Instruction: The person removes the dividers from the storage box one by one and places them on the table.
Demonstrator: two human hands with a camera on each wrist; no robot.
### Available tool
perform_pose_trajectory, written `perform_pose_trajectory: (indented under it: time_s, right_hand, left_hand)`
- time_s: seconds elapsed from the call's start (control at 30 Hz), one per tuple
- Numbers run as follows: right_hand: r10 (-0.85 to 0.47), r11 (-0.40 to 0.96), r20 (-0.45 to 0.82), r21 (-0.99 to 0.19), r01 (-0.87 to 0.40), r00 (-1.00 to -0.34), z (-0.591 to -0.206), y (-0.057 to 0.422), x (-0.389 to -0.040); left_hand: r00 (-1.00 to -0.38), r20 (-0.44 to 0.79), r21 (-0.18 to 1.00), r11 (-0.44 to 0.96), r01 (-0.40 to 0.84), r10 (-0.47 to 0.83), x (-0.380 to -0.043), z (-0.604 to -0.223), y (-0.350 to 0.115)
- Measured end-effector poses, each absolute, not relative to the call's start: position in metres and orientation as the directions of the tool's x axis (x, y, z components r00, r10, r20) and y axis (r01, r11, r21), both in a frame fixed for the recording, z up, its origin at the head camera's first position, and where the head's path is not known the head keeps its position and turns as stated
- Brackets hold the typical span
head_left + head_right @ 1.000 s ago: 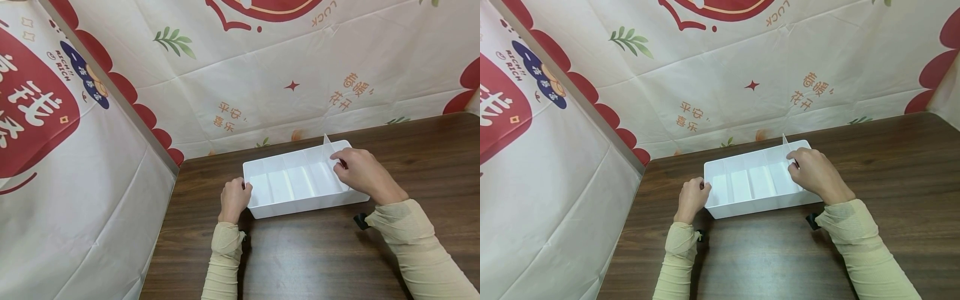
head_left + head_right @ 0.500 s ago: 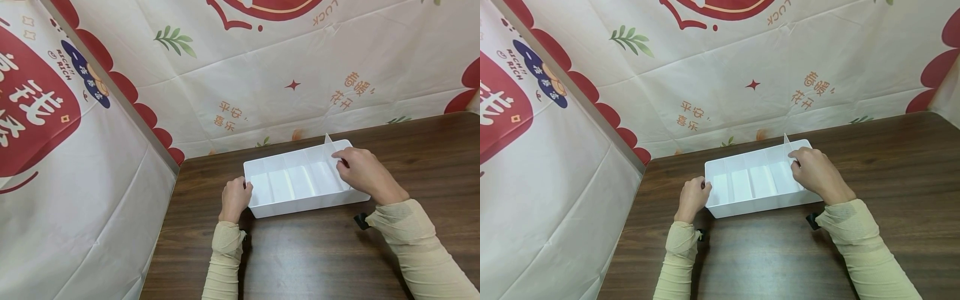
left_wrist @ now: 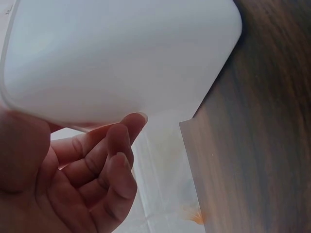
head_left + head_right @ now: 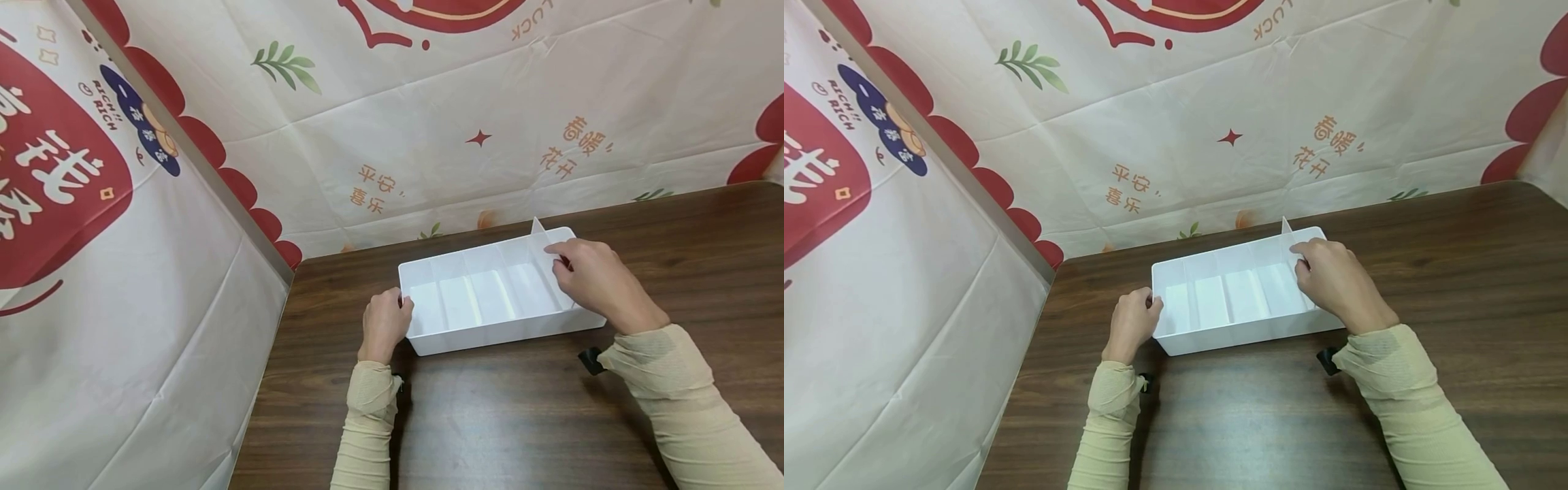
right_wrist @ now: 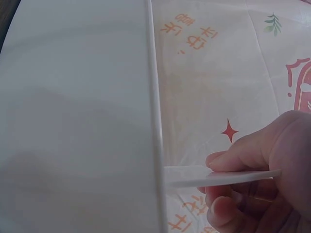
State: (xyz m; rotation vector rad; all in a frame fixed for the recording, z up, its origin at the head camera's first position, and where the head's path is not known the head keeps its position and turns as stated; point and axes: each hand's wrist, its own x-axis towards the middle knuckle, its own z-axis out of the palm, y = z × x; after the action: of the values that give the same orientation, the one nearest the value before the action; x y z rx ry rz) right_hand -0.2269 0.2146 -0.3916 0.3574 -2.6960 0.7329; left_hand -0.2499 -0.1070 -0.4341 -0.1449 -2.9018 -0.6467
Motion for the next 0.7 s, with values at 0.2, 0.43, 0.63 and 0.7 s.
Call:
perform_pose_trajectory:
  time_s: [0.2, 0.43, 0.63, 0.7]
  right_hand:
    - [-0.151, 0.832, 0.407, -0.44, -0.338, -0.901, -0.39, 0.215, -0.226]
    - [-0.153, 0.837, 0.429, -0.423, -0.347, -0.89, -0.385, 0.215, -0.225]
    - [-0.143, 0.843, 0.427, -0.42, -0.336, -0.893, -0.38, 0.215, -0.222]
    - [-0.141, 0.845, 0.417, -0.422, -0.329, -0.898, -0.378, 0.216, -0.221]
  left_hand:
    - [-0.98, 0.191, 0.415, 0.9, 0.132, 0.056, -0.25, -0.434, -0.107]
    - [-0.98, 0.193, 0.424, 0.896, 0.132, 0.053, -0.249, -0.434, -0.106]
    - [-0.983, 0.178, 0.422, 0.899, 0.119, 0.046, -0.25, -0.434, -0.107]
    - [-0.984, 0.173, 0.425, 0.898, 0.115, 0.045, -0.25, -0.435, -0.107]
